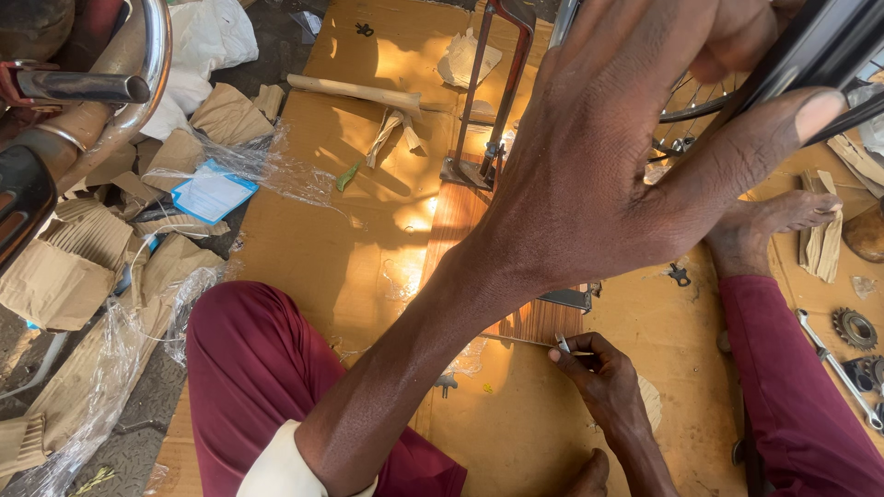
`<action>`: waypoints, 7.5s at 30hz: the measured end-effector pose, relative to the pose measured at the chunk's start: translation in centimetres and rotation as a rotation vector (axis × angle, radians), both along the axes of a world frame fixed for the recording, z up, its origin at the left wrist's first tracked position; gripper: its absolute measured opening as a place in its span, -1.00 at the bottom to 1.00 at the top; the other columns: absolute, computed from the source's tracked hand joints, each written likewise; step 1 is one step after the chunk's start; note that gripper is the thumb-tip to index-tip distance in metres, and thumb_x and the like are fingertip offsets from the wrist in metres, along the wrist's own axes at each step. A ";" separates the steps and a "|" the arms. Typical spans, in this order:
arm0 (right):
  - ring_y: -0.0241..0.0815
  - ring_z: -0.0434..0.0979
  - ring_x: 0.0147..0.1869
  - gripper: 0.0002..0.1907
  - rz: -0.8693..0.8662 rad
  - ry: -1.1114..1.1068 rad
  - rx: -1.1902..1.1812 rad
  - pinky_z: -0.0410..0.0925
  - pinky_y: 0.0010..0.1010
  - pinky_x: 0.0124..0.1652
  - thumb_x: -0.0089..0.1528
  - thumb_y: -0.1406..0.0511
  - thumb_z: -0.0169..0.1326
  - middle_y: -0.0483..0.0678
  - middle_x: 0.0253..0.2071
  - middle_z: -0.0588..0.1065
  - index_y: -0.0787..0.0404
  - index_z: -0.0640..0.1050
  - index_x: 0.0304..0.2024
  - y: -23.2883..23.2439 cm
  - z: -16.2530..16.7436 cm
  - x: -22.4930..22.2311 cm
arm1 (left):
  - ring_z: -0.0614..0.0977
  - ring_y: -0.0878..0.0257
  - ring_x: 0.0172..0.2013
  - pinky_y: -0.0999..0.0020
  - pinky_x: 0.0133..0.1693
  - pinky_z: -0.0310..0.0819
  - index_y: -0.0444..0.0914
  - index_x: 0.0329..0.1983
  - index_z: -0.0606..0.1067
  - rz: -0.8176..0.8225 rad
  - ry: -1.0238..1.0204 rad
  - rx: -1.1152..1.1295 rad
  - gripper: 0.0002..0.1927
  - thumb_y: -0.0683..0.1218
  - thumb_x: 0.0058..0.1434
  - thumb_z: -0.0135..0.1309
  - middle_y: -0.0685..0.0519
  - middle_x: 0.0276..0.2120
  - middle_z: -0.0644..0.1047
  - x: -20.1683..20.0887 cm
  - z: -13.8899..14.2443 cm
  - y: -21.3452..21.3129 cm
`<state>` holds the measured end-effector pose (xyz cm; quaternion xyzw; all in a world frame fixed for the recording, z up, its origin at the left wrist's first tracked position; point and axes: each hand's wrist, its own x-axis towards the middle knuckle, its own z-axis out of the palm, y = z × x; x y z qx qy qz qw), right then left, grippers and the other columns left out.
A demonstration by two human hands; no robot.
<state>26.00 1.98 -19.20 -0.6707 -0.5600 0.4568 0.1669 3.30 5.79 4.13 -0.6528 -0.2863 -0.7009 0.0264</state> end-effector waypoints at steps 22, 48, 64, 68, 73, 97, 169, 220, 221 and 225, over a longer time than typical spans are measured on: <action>-0.33 0.47 -0.41 -0.69 0.064 -0.006 0.086 0.31 -0.44 -0.43 0.14 0.15 0.30 -0.04 -0.46 0.61 0.25 0.64 -0.25 -0.1 -0.2 0.1 | 0.54 0.11 -0.16 0.09 -0.15 0.34 -0.17 -0.14 0.64 0.046 0.461 -0.584 -0.67 0.12 0.34 0.01 0.06 -0.24 0.59 -5.9 -9.8 -4.9; -0.26 0.40 -0.39 -0.70 0.039 -0.019 0.021 0.27 -0.38 -0.40 0.15 0.17 0.30 -0.01 -0.44 0.60 0.26 0.63 -0.24 -0.1 -0.2 0.0 | 0.53 0.26 -0.29 0.33 -0.14 0.37 -0.27 -0.24 0.49 -0.062 -0.039 -0.366 -0.55 0.20 0.53 -0.03 0.07 -0.37 0.50 -4.3 -4.2 -3.5; -0.27 0.47 -0.38 -0.69 0.053 -0.032 0.034 0.33 -0.39 -0.36 0.14 0.14 0.29 -0.02 -0.44 0.62 0.24 0.65 -0.22 -0.2 -0.2 -0.1 | 0.37 0.35 -0.44 0.32 -0.30 0.04 -0.16 -0.39 0.41 -0.015 0.064 -0.152 -0.64 0.14 0.37 0.16 0.19 -0.50 0.36 -0.9 -0.1 -2.3; -0.25 0.42 -0.39 -0.69 0.041 -0.037 0.016 0.29 -0.36 -0.38 0.15 0.15 0.29 -0.01 -0.43 0.60 0.25 0.65 -0.21 -0.2 -0.1 -0.2 | 0.43 0.36 -0.42 0.28 -0.21 0.08 -0.17 -0.36 0.41 0.033 0.112 -0.191 -0.70 0.08 0.38 0.14 0.20 -0.49 0.41 -1.0 -0.5 -3.0; -0.26 0.43 -0.39 -0.70 0.037 -0.036 0.011 0.30 -0.36 -0.39 0.15 0.16 0.29 -0.02 -0.43 0.61 0.26 0.65 -0.22 -0.2 0.0 -0.2 | 0.42 0.34 -0.44 0.27 -0.18 0.08 -0.16 -0.38 0.43 0.034 0.138 -0.186 -0.71 0.07 0.37 0.13 0.20 -0.51 0.41 -1.2 -0.5 -2.9; -0.27 0.40 -0.41 -0.72 -0.006 0.060 -0.012 0.26 -0.38 -0.40 0.17 0.19 0.29 -0.01 -0.48 0.57 0.28 0.65 -0.22 -0.1 0.3 0.0 | 0.39 0.31 -0.44 0.29 -0.21 0.14 -0.21 -0.30 0.49 0.071 0.145 -0.187 -0.74 0.01 0.47 0.08 0.16 -0.48 0.38 -0.8 -0.1 -3.3; -0.29 0.56 -0.23 -0.69 0.544 1.274 0.917 0.45 -0.49 -0.15 0.44 0.15 0.12 -0.03 -0.26 0.59 0.28 0.62 -0.01 12.4 25.9 -11.6 | 0.60 0.27 -0.37 0.41 -0.33 0.50 -0.35 -0.03 0.49 -0.067 -0.245 -0.381 -0.85 -0.20 0.39 0.13 -0.03 -0.31 0.56 1.8 -3.0 -5.1; -0.25 0.51 -0.32 -0.69 0.482 1.046 1.018 0.40 -0.55 -0.29 0.52 0.12 0.05 0.00 -0.27 0.55 0.25 0.55 -0.06 13.1 27.7 -11.1 | 0.59 0.24 -0.46 0.37 -0.45 0.45 -0.40 0.06 0.51 0.047 -0.149 -0.311 -0.79 -0.21 0.40 0.09 -0.03 -0.36 0.48 1.9 -2.7 -5.2; -0.26 0.48 -0.36 -0.73 0.461 1.102 0.989 0.39 -0.56 -0.30 0.50 0.15 0.09 0.01 -0.29 0.56 0.24 0.55 -0.07 12.8 27.7 -11.3 | 0.60 0.25 -0.46 0.38 -0.45 0.46 -0.40 0.06 0.51 0.023 -0.160 -0.314 -0.78 -0.21 0.41 0.09 -0.02 -0.35 0.48 1.9 -2.6 -5.2; -0.34 0.55 -0.13 -0.73 0.364 1.085 1.025 0.45 -0.54 -0.11 0.16 0.31 0.30 -0.11 -0.15 0.58 0.06 0.48 -0.16 11.2 28.1 -11.2 | 0.55 0.26 -0.48 0.37 -0.46 0.42 -0.40 0.03 0.54 0.034 -0.151 -0.317 -0.81 -0.22 0.41 0.10 -0.01 -0.38 0.46 1.7 -2.4 -5.2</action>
